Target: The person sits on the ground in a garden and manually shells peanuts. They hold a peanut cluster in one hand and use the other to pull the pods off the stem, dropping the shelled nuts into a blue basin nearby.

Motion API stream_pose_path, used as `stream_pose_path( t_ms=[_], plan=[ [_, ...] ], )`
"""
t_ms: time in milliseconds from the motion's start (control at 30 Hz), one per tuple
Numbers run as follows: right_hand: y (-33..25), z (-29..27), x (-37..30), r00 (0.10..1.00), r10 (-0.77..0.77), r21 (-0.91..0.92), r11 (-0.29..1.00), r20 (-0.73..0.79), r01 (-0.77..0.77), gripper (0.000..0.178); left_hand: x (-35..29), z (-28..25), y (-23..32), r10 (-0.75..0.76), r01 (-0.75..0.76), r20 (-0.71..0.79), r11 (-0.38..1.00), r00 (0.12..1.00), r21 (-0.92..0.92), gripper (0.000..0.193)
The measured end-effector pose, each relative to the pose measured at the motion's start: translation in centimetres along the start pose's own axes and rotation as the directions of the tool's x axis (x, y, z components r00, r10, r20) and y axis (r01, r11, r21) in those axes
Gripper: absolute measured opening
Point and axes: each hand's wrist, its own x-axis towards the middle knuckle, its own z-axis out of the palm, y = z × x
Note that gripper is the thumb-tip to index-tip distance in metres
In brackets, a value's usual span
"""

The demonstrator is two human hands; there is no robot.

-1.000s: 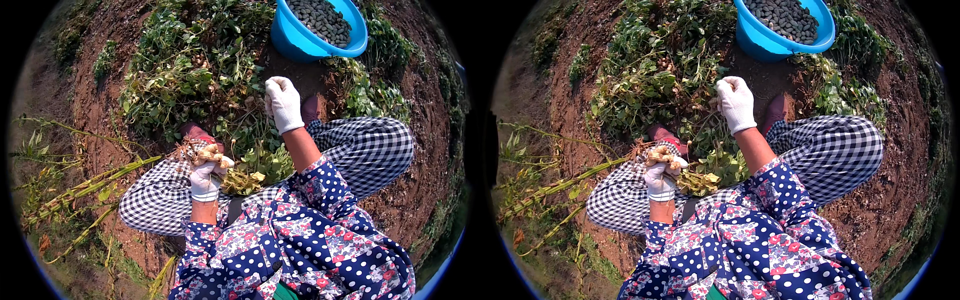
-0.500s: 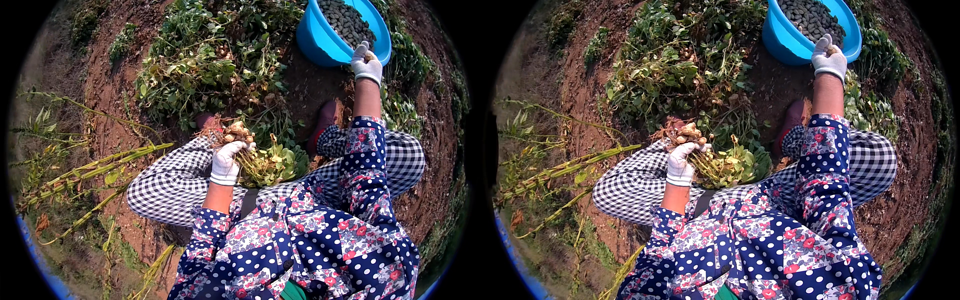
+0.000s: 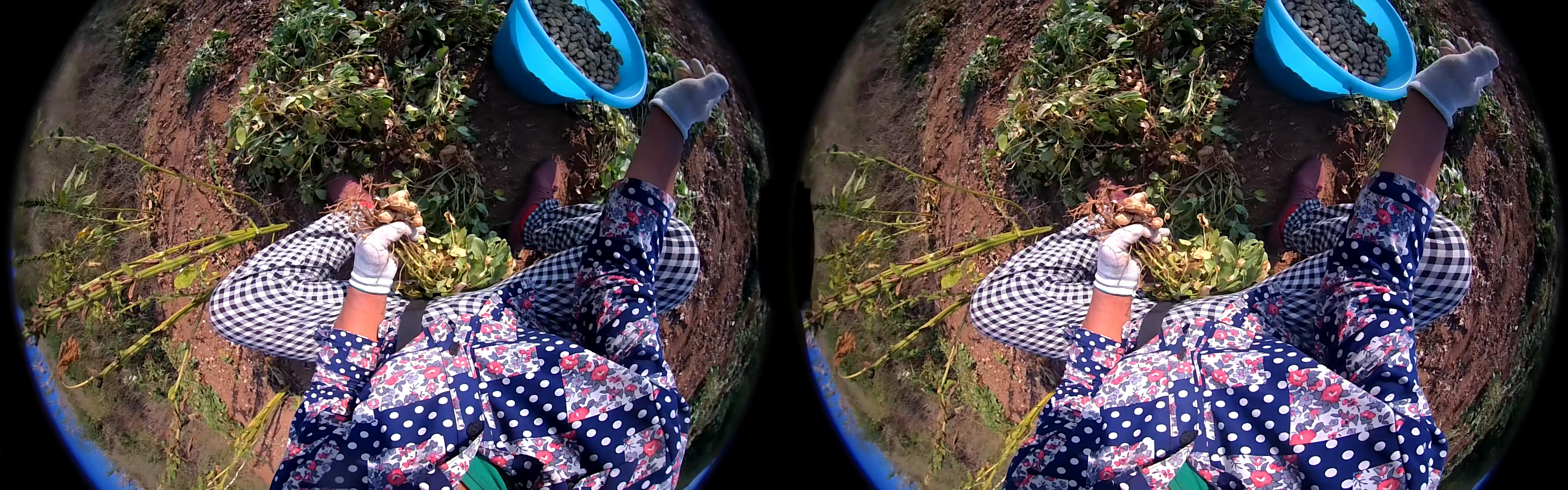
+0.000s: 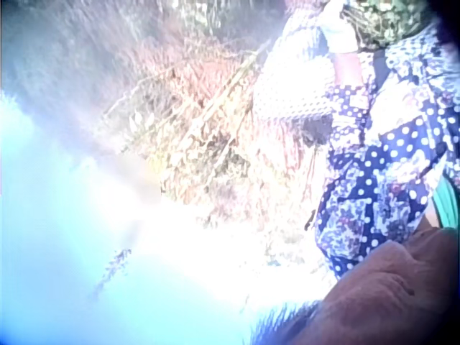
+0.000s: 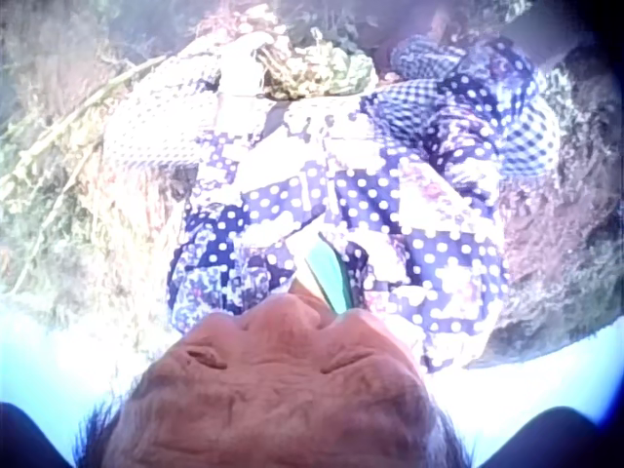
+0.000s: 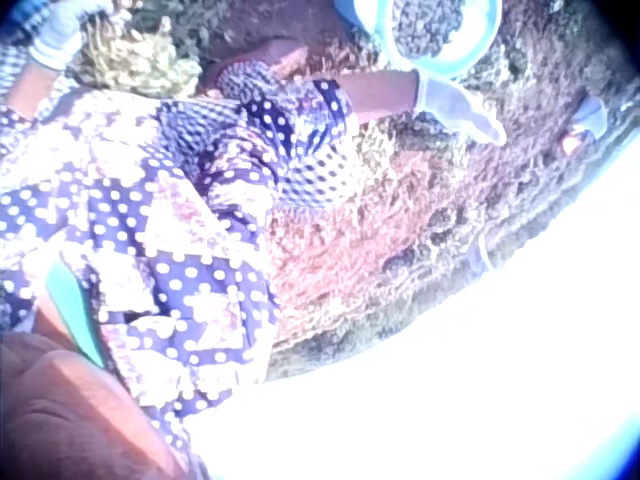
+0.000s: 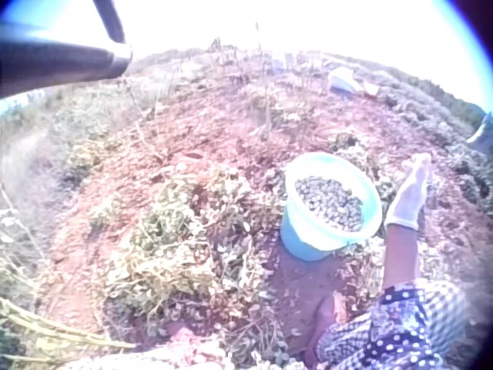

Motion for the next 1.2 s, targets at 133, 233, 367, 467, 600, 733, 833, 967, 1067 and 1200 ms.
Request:
stream_pose_path(
  t_ms=[133, 233, 367, 467, 600, 733, 833, 967, 1067, 1200],
  plan=[
    [7.4, -0.3, -5.8, 0.751, 0.586, -0.951, 0.132, 0.303, 0.281, 0.071, 0.4, 0.9, 0.1, -0.052, 0.062, -0.086, 0.991, 0.995, 0.121, 0.022],
    [8.9, -0.7, -10.2, 0.715, 0.464, -0.853, 0.306, 0.522, 0.423, 0.056, 0.7, 1.6, 0.9, 0.126, -0.071, -0.058, 0.822, 0.99, 0.566, 0.02],
    [3.2, -0.2, -19.0, 0.669, 0.122, -0.648, 0.425, 0.733, 0.632, 0.058, 1.6, 2.0, 1.3, 0.21, -0.091, -0.061, 0.643, 0.976, 0.76, 0.014],
    [-3.2, -1.7, -24.5, 0.472, 0.296, -0.312, 0.949, 0.831, -0.045, 0.03, 2.0, 2.1, 1.1, 0.112, 0.079, -0.281, 0.804, 0.953, 0.589, 0.017],
    [-8.9, -5.0, -29.4, 0.186, 0.219, -0.212, 0.976, 0.958, -0.059, 0.014, 1.9, 2.6, 1.0, -0.02, 0.155, -0.377, 0.93, 0.926, 0.332, 0.02],
    [-9.7, -5.2, -31.2, 0.046, 0.206, -0.21, 0.971, 0.978, 0.117, 0.026, 1.6, 3.4, 1.7, 0.174, -0.008, -0.055, 0.342, 0.983, 0.94, 0.028],
    [-9.3, -4.9, -31.2, 0.096, 0.25, -0.258, 0.963, 0.963, 0.081, 0.034, 1.5, 4.1, 2.0, 0.197, -0.112, 0.062, 0.258, 0.978, 0.96, 0.025],
    [-8.8, -5.0, -30.7, 0.081, 0.236, -0.241, 0.968, 0.968, 0.069, 0.029, 1.3, 4.3, 1.9, 0.124, -0.27, 0.271, -0.028, 0.955, 0.963, 0.013],
    [-8.8, -4.7, -29.9, -0.039, 0.148, -0.143, 0.984, 0.988, 0.107, 0.027, 1.2, 3.7, 2.1, 0.256, -0.277, 0.267, 0.006, 0.929, 0.961, 0.011],
    [-9.8, -4.2, -28.5, -0.343, 0.115, -0.21, 0.944, 0.932, -0.256, 0.027, 0.9, 3.1, 2.8, 0.088, 0.016, -0.073, 0.525, 0.993, 0.851, 0.02]
  ],
)
